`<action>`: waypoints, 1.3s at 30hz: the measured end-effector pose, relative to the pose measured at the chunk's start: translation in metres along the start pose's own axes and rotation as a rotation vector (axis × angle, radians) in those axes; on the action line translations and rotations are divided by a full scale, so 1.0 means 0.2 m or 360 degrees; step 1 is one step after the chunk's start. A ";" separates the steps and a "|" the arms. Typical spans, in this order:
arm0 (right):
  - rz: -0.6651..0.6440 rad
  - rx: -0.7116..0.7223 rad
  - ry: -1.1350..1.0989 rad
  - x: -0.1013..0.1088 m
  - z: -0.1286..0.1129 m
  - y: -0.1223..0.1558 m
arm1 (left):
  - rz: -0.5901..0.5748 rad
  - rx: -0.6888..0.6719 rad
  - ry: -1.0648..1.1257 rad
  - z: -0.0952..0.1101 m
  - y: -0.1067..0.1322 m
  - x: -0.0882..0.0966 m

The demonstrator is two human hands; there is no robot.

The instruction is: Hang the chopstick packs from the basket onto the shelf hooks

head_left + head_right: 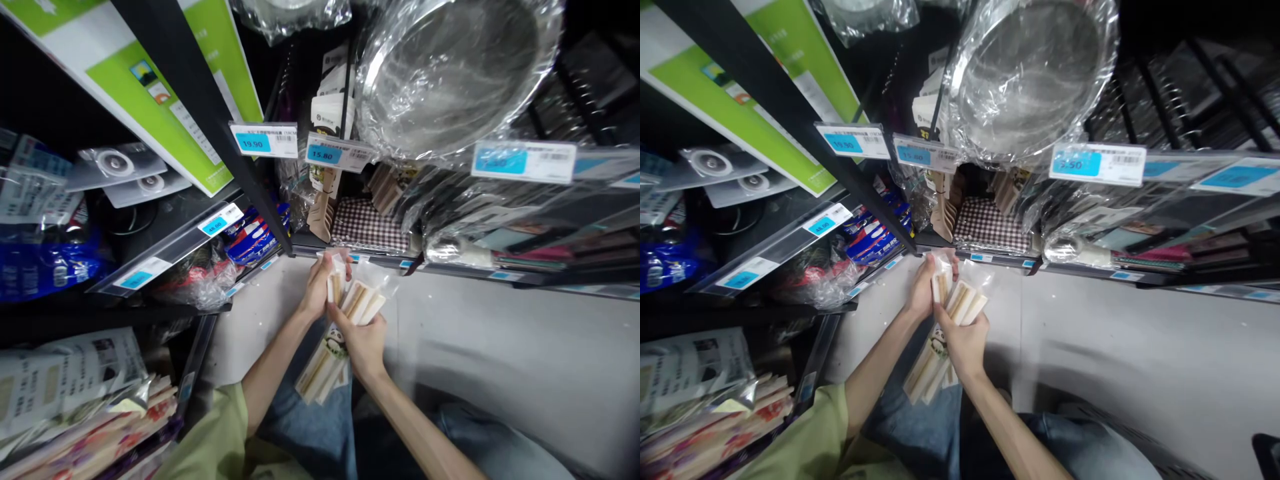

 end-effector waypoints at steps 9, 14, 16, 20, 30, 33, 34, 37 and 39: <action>0.0155 0.0042 0.0253 0.04 -0.04 0.02 | 0.0309 0.0093 0.0325 -0.01 0.00 0.04; 0.0285 -0.0009 0.0231 0.06 -0.04 0.04 | 0.0497 0.0030 0.0216 0.00 0.02 0.09; 0.0301 -0.0018 0.0223 0.06 -0.04 0.04 | 0.0450 0.0016 0.0107 0.01 0.03 0.08; 0.0168 0.0012 0.0223 0.03 -0.05 0.02 | 0.0180 0.0016 0.0127 0.03 0.04 0.03; 0.0049 0.0022 0.0106 0.00 -0.02 0.02 | -0.0232 -0.0030 0.0126 0.06 0.06 -0.03; 0.0011 0.0036 0.0112 0.00 -0.03 0.03 | -0.0135 -0.0030 -0.0157 0.09 0.07 -0.04; -0.0008 0.0049 0.0104 0.00 -0.04 0.03 | -0.0107 -0.0032 -0.0231 0.11 0.07 -0.05; -0.0050 0.0104 0.0105 -0.01 -0.09 0.03 | -0.0177 -0.0078 -0.0348 0.20 0.10 -0.12; -0.0048 0.0145 0.0129 0.00 -0.12 0.04 | -0.0273 -0.0090 -0.0388 0.25 0.12 -0.17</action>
Point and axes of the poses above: each hand's wrist, its own y-axis away from the middle knuckle, its own x-axis out of the back of the hand, z = x × y, the point moved 6 cm from there along -y, towards the middle knuckle, and after that the axes turned 10 degrees about x, right-handed, at the moved point
